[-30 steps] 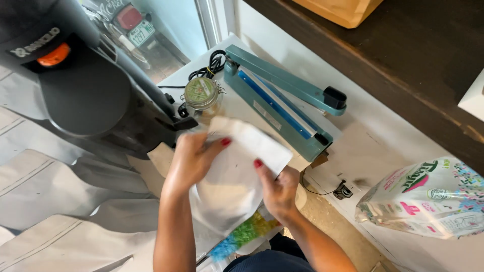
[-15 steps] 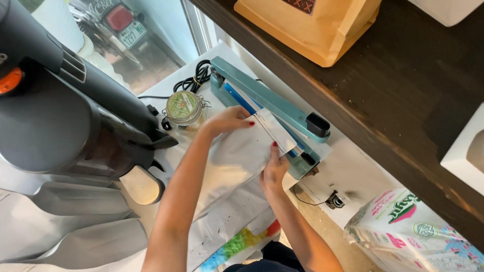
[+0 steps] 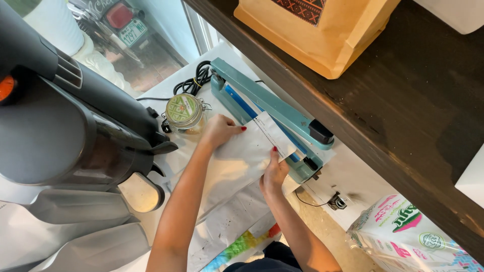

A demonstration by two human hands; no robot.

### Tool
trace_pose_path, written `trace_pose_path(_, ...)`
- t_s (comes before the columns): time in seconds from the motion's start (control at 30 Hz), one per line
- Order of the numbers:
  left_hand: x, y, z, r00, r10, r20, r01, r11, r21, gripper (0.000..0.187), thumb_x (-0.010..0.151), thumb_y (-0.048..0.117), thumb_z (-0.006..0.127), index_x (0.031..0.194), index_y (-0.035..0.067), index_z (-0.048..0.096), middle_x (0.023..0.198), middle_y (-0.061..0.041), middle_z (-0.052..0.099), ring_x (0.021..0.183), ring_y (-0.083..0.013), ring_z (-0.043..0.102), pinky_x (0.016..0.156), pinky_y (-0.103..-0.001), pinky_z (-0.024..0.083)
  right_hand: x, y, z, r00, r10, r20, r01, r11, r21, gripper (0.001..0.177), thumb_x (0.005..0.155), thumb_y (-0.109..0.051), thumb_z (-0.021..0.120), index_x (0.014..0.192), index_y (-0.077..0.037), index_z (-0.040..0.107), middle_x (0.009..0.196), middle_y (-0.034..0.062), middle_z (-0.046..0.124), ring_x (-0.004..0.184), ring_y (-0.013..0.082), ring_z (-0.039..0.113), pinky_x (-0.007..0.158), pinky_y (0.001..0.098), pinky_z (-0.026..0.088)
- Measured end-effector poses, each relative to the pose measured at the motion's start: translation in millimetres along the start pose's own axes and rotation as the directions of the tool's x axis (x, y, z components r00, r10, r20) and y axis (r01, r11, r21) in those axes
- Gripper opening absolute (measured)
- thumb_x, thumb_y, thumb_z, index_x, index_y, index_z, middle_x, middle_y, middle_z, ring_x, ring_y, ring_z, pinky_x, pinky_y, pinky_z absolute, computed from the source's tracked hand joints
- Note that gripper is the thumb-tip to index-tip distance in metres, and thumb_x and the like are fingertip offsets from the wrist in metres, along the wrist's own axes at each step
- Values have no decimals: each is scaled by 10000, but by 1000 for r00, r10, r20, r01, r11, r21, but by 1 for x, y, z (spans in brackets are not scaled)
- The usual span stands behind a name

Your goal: Sealing coffee bags using a manual heat sealer

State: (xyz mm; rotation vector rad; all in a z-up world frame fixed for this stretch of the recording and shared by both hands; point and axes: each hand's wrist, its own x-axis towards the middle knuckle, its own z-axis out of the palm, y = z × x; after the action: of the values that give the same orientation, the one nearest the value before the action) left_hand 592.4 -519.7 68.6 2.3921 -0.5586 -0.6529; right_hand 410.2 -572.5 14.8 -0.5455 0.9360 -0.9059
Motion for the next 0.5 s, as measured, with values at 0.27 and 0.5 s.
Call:
trace_pose_path(0.27,6,26,-2,793,113,598,140,922,-360,321,721,341,887,973,166,791,857,-20,781,772,-154,765,723,-293,625,0,-1,-5,997,12,72,-8,998,-60,240,984,-228,699,1120,-30,700,999,196,766,864,271,773,780,438,645)
trace_pose_path(0.5,58,-29,29,818,130,560,143,898,-417,264,828,393,822,958,165,800,901,-54,771,793,-195,756,752,-352,627,-12,-14,3,998,22,57,-21,1000,-18,263,967,-229,712,1115,-11,707,992,198,764,872,279,773,801,446,644)
